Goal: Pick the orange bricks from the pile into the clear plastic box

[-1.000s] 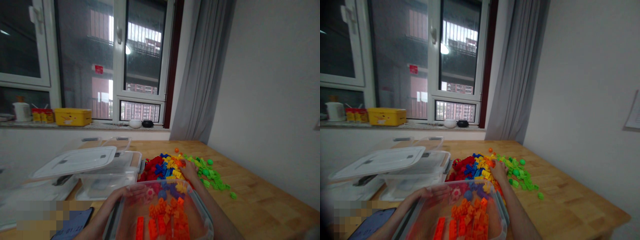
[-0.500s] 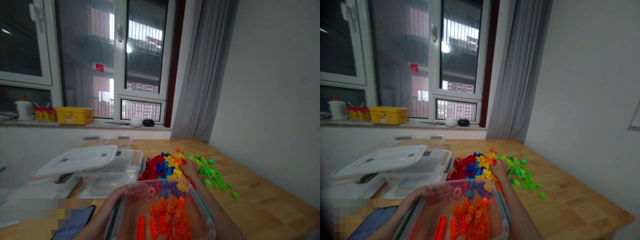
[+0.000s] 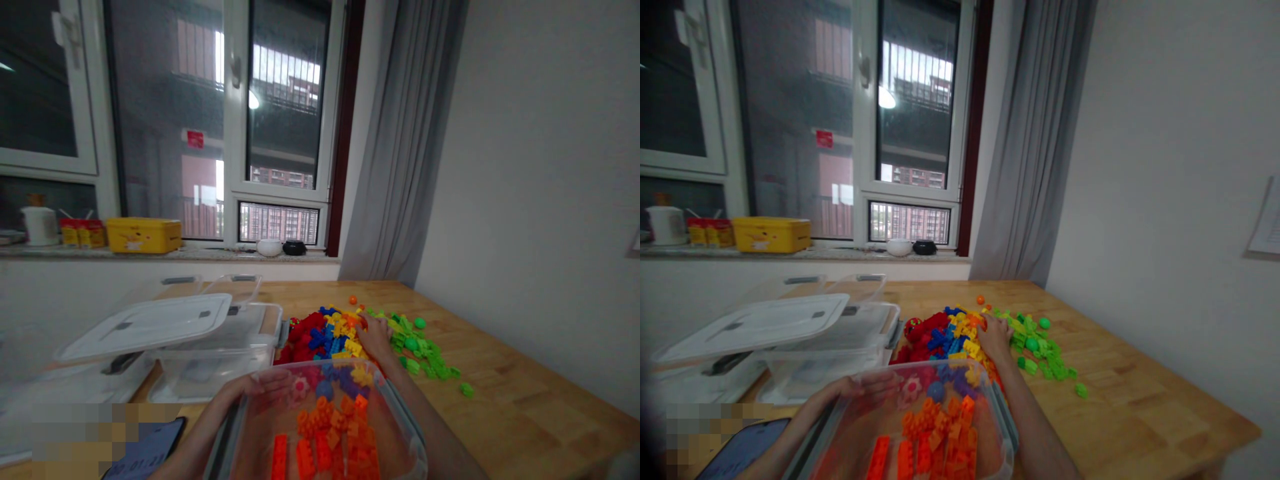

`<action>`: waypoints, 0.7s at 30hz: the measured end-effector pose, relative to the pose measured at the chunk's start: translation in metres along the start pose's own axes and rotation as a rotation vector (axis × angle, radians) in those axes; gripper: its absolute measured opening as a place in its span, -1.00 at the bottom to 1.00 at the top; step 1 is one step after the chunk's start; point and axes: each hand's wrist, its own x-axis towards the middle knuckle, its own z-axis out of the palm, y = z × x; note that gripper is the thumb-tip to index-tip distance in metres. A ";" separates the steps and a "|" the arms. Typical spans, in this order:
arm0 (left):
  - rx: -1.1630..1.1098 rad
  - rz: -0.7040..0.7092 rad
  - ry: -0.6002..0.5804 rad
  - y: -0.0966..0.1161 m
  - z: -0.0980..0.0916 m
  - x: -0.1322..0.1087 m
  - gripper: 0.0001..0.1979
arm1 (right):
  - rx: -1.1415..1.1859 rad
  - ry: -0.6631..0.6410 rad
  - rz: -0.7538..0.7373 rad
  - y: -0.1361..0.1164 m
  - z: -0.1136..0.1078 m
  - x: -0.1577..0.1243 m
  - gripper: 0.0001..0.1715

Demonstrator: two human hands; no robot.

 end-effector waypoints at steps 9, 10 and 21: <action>0.010 0.010 -0.003 0.001 0.000 0.000 -0.58 | 0.003 -0.078 -0.081 -0.006 0.005 -0.001 -0.58; 0.008 0.004 0.007 0.002 0.002 0.000 -0.59 | 0.000 -0.075 -0.083 -0.007 0.004 0.000 -0.58; -0.028 -0.006 -0.020 -0.002 -0.004 0.006 -0.56 | -0.031 -0.168 -0.178 -0.008 0.007 -0.004 -0.62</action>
